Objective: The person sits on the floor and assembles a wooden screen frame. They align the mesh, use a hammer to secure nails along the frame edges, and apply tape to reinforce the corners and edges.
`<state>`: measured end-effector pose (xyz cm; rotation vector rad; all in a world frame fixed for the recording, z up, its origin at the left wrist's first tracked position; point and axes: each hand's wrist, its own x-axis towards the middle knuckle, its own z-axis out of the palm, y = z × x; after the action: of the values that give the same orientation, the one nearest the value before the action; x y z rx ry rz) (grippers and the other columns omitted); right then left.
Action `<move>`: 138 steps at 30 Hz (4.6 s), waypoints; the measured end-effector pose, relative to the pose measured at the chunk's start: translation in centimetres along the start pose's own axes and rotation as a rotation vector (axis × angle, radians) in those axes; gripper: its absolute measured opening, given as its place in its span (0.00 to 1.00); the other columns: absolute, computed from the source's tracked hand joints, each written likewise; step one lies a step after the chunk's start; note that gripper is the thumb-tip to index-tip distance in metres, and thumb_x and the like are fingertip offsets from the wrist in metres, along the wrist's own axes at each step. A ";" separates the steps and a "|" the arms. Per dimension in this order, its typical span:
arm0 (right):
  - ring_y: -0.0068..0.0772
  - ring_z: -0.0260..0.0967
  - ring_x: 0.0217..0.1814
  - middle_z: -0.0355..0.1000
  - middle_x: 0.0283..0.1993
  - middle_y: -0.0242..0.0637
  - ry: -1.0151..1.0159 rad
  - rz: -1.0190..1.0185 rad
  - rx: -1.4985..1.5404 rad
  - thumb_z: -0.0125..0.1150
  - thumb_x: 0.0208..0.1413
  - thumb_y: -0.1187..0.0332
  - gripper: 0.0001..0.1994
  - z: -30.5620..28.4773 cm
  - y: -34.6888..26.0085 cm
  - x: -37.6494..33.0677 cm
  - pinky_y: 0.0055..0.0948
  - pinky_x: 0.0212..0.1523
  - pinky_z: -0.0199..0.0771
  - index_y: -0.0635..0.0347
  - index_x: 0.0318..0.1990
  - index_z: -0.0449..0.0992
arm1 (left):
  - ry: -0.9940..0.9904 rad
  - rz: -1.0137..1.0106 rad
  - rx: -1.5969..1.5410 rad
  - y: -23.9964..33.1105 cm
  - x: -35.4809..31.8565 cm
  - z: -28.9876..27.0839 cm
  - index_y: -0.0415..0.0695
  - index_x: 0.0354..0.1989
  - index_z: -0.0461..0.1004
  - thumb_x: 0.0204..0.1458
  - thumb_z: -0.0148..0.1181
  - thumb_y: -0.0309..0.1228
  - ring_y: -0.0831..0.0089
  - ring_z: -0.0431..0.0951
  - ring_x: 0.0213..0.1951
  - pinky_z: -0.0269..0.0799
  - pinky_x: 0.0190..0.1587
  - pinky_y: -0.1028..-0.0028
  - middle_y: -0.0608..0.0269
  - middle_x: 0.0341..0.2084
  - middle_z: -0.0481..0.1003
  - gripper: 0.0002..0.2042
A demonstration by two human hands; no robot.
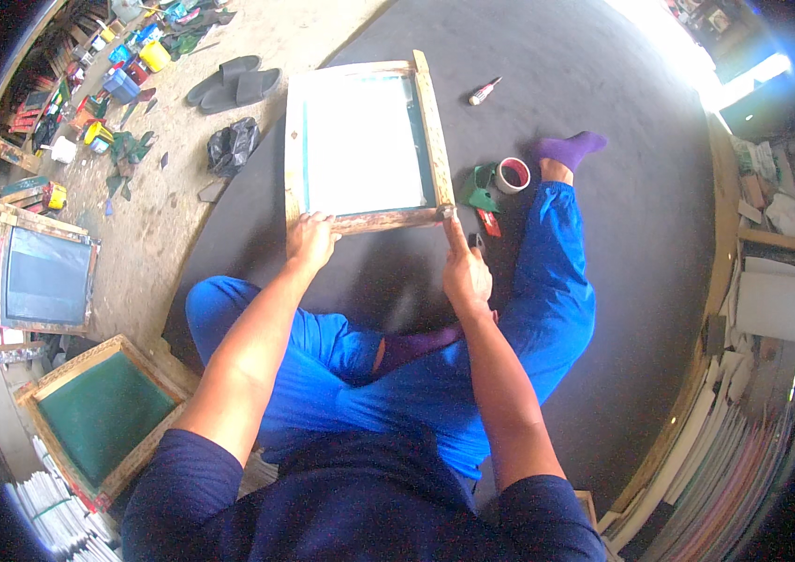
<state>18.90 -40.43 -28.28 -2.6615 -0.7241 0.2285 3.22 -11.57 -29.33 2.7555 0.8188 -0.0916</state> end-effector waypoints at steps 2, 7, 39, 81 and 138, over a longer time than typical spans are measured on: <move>0.64 0.81 0.45 0.77 0.44 0.56 -0.001 0.009 0.005 0.58 0.66 0.66 0.39 -0.5 -0.9 0.3 0.58 0.47 0.81 0.20 0.80 0.51 | 0.022 0.005 0.011 -0.2 -0.1 0.1 0.46 0.57 0.82 0.56 0.71 0.37 0.56 0.78 0.58 0.76 0.62 0.60 0.59 0.54 0.81 0.20; 0.64 0.80 0.44 0.77 0.45 0.57 0.021 -0.027 0.000 0.57 0.66 0.66 0.38 -0.4 -0.2 0.0 0.59 0.46 0.81 0.22 0.80 0.51 | 0.020 0.013 0.005 -0.1 0.0 0.1 0.46 0.58 0.82 0.56 0.71 0.38 0.56 0.78 0.57 0.76 0.61 0.59 0.59 0.53 0.81 0.21; 0.65 0.80 0.49 0.78 0.51 0.61 0.016 0.058 -0.010 0.58 0.66 0.64 0.38 -2.3 0.2 1.7 0.58 0.51 0.81 0.21 0.80 0.52 | 0.032 0.015 0.053 -0.3 -0.2 0.6 0.48 0.55 0.82 0.56 0.70 0.38 0.61 0.78 0.57 0.80 0.58 0.62 0.66 0.53 0.80 0.19; 0.50 0.78 0.63 0.75 0.68 0.34 -0.077 0.038 -0.129 0.53 0.69 0.65 0.32 -1.7 -0.4 6.5 0.45 0.65 0.76 0.30 0.79 0.57 | 0.044 0.043 0.005 -0.4 -0.3 1.1 0.45 0.56 0.83 0.54 0.71 0.38 0.57 0.78 0.56 0.76 0.60 0.60 0.59 0.52 0.81 0.21; 0.65 0.80 0.50 0.77 0.50 0.64 -0.066 0.002 0.004 0.53 0.69 0.63 0.33 -2.9 -4.4 13.7 0.55 0.53 0.79 0.23 0.79 0.55 | 0.051 0.065 -0.022 -0.8 0.0 -0.2 0.46 0.54 0.84 0.54 0.72 0.38 0.58 0.79 0.53 0.78 0.57 0.60 0.61 0.49 0.82 0.20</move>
<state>29.32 -30.78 -24.67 -2.6618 -0.7400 0.3197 2.79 -10.90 -29.27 2.7715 0.7371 0.0008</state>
